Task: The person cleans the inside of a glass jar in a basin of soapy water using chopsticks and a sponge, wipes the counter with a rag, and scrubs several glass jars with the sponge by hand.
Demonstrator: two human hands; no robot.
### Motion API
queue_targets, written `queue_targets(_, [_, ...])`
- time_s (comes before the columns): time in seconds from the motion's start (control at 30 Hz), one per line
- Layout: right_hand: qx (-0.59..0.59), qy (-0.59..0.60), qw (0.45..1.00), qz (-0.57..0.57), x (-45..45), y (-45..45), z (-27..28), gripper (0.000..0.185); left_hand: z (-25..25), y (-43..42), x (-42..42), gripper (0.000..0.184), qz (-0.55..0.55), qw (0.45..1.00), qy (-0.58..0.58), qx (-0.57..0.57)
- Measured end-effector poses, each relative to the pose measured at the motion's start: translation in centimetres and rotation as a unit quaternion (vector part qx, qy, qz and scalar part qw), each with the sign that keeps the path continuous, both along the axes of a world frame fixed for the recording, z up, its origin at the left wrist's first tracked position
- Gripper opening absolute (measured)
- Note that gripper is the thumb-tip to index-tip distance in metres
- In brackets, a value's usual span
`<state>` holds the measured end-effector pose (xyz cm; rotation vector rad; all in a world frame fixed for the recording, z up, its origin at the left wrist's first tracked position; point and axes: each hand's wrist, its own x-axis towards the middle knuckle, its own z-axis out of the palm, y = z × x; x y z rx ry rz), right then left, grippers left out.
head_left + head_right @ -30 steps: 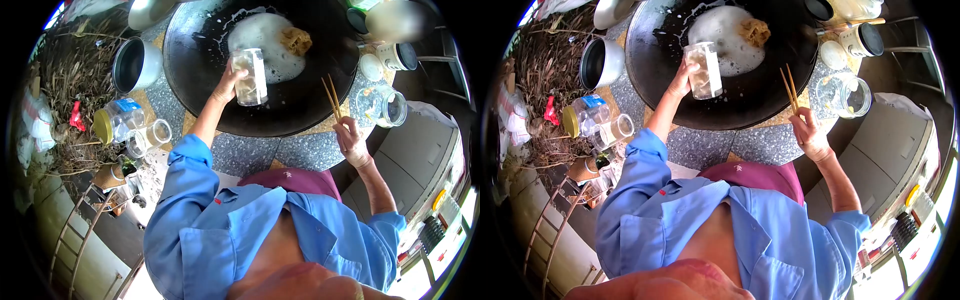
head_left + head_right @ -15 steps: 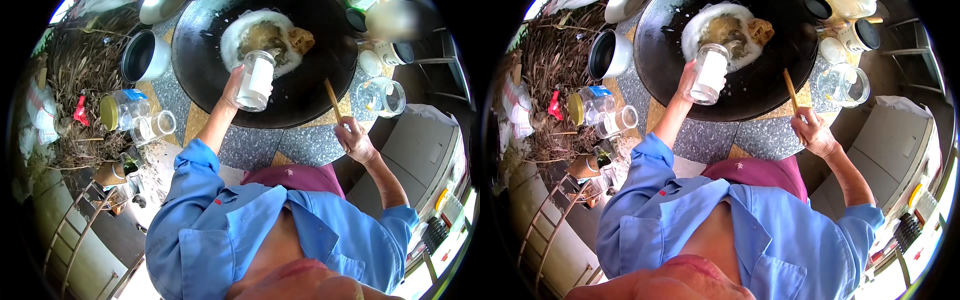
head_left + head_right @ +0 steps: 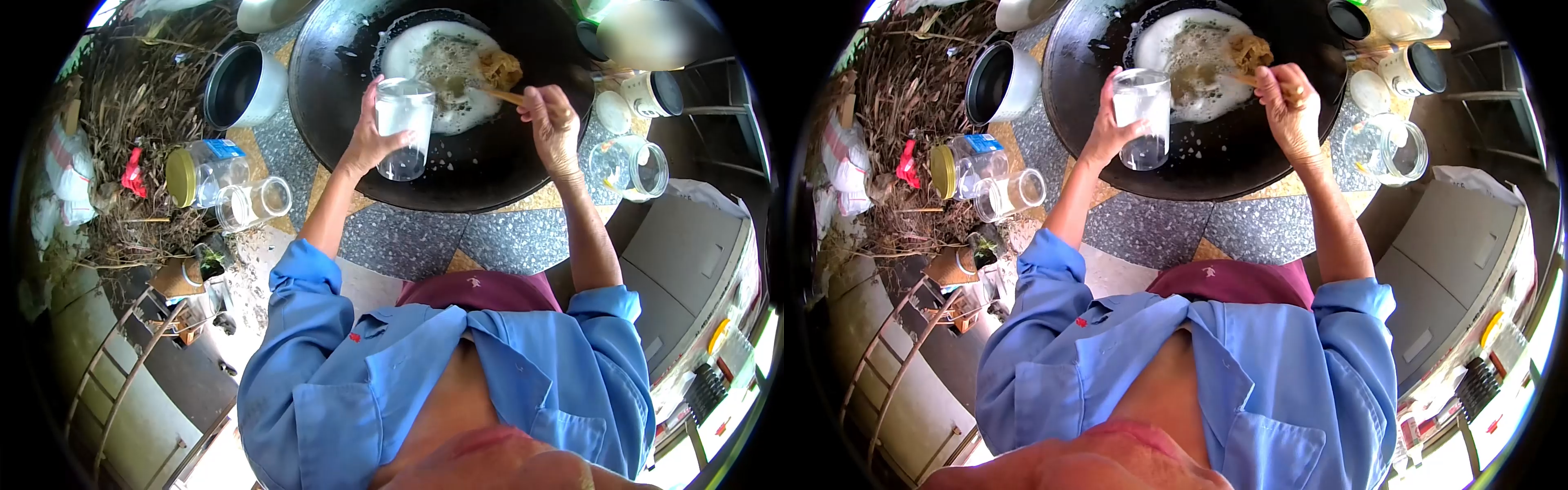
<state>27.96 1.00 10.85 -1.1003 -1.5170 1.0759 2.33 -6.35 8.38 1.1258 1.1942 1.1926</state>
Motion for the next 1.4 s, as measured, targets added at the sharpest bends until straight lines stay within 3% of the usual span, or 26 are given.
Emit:
queue_targets(0.1, [-0.042,0.05,0.998,-0.015,-0.3,0.9,0.3,0.016,2.2,-0.4,0.0,0.103,-0.003,0.994,0.08,0.075])
queue_targets(0.17, [-0.052,0.051,0.997,-0.013,-0.1,0.9,0.2,0.014,2.8,-0.7,-0.2,0.105,-0.014,0.949,0.259,0.177])
queue_targets(0.33, [-0.075,0.029,0.997,-0.011,0.9,-0.5,-0.3,0.016,3.1,-1.0,-0.1,0.107,-0.018,0.924,0.333,0.184])
queue_targets(0.4, [-0.11,0.053,0.992,-0.023,1.4,-1.2,-0.5,0.017,3.3,-0.6,0.4,0.109,0.009,0.976,0.183,0.122])
queue_targets(0.43, [-0.129,0.064,0.989,-0.029,1.6,-1.4,-0.5,0.019,2.9,-0.3,0.3,0.109,0.03,0.998,0.04,0.036])
queue_targets(0.47, [-0.134,0.077,0.987,-0.036,1.8,-1.6,-0.7,0.02,3.0,-0.5,0.8,0.092,0.061,0.993,-0.083,-0.064])
queue_targets(0.53, [-0.144,0.092,0.985,-0.034,2.2,-2.0,-0.6,0.021,0.8,-0.3,0.1,0.069,0.078,0.919,-0.315,-0.224])
queue_targets(0.57, [-0.154,0.119,0.98,-0.034,2.4,-2.1,-0.9,0.023,0.1,-0.6,0.3,0.069,0.079,0.919,-0.313,-0.226])
queue_targets(0.63, [-0.17,0.145,0.974,-0.045,2.4,-2.3,-0.7,0.024,-0.1,-0.9,1.5,0.06,-0.007,0.855,-0.463,-0.234])
queue_targets(0.73, [-0.185,0.172,0.966,-0.059,2.5,-2.4,-0.4,0.024,-0.4,-1.3,2.6,0.059,-0.017,0.822,-0.511,-0.252])
queue_targets(0.87, [-0.174,0.165,0.97,-0.042,2.0,-2.5,0.0,0.024,-2.1,-0.9,1.8,0.062,0.001,0.847,-0.466,-0.256])
queue_targets(0.93, [-0.163,0.151,0.975,-0.026,1.7,-2.5,0.2,0.024,-0.9,-0.1,1.6,0.067,0.003,0.965,-0.163,-0.206])
queue_targets(0.97, [-0.163,0.148,0.975,-0.019,1.5,-2.6,0.3,0.024,-1.8,0.4,1.0,0.076,0.025,0.968,-0.048,-0.245])
queue_targets(1.0, [-0.162,0.147,0.976,-0.017,1.3,-2.7,0.4,0.024,-2.7,1.3,0.2,0.076,0.026,0.968,-0.049,-0.243])
queue_targets(1.03, [-0.165,0.14,0.976,-0.012,1.2,-2.9,0.5,0.024,-3.4,2.3,-0.7,0.078,-0.01,0.96,0.183,-0.21])
queue_targets(1.07, [-0.167,0.132,0.977,-0.006,1.1,-2.9,0.5,0.024,-4.1,3.3,-1.4,0.079,-0.044,0.898,0.405,-0.165])
queue_targets(1.1, [-0.166,0.131,0.977,-0.005,1.1,-3.0,0.5,0.024,-4.1,4.2,-1.6,0.079,-0.042,0.899,0.404,-0.164])
queue_targets(1.17, [-0.172,0.128,0.977,-0.007,1.2,-3.4,0.6,0.023,-4.4,6.1,-1.4,0.08,-0.114,0.753,0.618,-0.194])
queue_targets(1.2, [-0.176,0.131,0.976,-0.009,1.4,-3.5,0.7,0.023,-4.8,6.7,-1.0,0.08,-0.115,0.755,0.617,-0.19])
queue_targets(1.27, [-0.169,0.127,0.977,-0.012,1.8,-3.8,0.8,0.021,-6.3,8.1,0.1,0.076,-0.132,0.648,0.735,-0.153])
queue_targets(1.33, [-0.179,0.129,0.975,-0.02,2.3,-3.9,0.8,0.02,-9.1,9.3,1.3,0.07,-0.083,0.591,0.798,-0.09])
queue_targets(1.4, [-0.172,0.139,0.975,-0.034,2.9,-4.0,0.7,0.019,-9.8,10.7,2.0,0.073,-0.088,0.596,0.797,-0.033])
